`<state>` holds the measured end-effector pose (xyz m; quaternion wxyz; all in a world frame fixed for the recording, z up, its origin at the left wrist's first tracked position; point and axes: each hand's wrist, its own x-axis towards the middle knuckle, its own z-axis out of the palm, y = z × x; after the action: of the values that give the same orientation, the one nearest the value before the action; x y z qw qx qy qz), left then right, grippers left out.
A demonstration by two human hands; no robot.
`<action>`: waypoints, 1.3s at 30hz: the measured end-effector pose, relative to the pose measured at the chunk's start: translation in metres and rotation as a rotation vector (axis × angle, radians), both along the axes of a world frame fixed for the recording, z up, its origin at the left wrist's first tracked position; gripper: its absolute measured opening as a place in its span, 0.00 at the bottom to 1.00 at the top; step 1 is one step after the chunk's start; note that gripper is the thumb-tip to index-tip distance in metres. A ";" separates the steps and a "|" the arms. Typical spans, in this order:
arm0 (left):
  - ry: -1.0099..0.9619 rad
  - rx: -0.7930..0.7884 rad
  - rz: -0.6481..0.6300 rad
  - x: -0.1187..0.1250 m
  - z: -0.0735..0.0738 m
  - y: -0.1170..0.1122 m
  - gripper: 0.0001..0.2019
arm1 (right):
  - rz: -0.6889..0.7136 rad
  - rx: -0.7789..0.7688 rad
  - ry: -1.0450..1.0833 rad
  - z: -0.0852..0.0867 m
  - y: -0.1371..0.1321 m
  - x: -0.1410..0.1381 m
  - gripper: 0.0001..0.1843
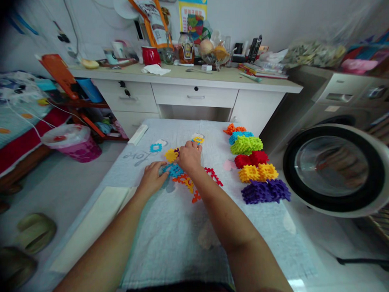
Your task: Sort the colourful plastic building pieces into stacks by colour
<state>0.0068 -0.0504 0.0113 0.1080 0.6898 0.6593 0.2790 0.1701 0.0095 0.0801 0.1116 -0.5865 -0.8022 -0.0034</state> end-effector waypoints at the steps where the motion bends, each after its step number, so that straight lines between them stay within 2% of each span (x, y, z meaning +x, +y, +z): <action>1: 0.000 0.000 0.000 0.000 0.000 0.000 0.17 | 0.003 0.029 -0.004 0.004 -0.004 0.006 0.18; 5: 0.010 0.002 -0.009 0.000 -0.001 0.000 0.17 | 0.007 0.105 -0.006 0.013 -0.020 0.029 0.16; 11: 0.039 -0.004 -0.025 -0.001 -0.001 0.000 0.15 | -0.061 0.139 0.154 0.022 -0.053 0.070 0.12; 17: 0.089 -0.021 -0.038 -0.004 -0.004 0.002 0.15 | -0.059 0.233 0.270 0.029 -0.104 0.143 0.09; 22: 0.097 -0.010 -0.039 -0.006 -0.009 0.005 0.16 | -0.275 0.354 0.212 0.032 -0.138 0.223 0.10; 26: 0.105 0.003 -0.043 -0.006 -0.012 0.005 0.16 | -0.468 0.393 0.134 0.032 -0.159 0.267 0.12; 30: 0.112 -0.012 -0.041 -0.008 -0.013 0.005 0.17 | -0.534 0.362 0.085 0.027 -0.167 0.286 0.13; 39: 0.110 0.002 -0.042 -0.009 -0.013 0.006 0.16 | -0.539 0.317 0.042 0.027 -0.169 0.297 0.15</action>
<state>-0.0019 -0.0444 -0.0020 0.0769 0.7180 0.6493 0.2388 0.4667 -0.1597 0.1070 0.2130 -0.7534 -0.6048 -0.1459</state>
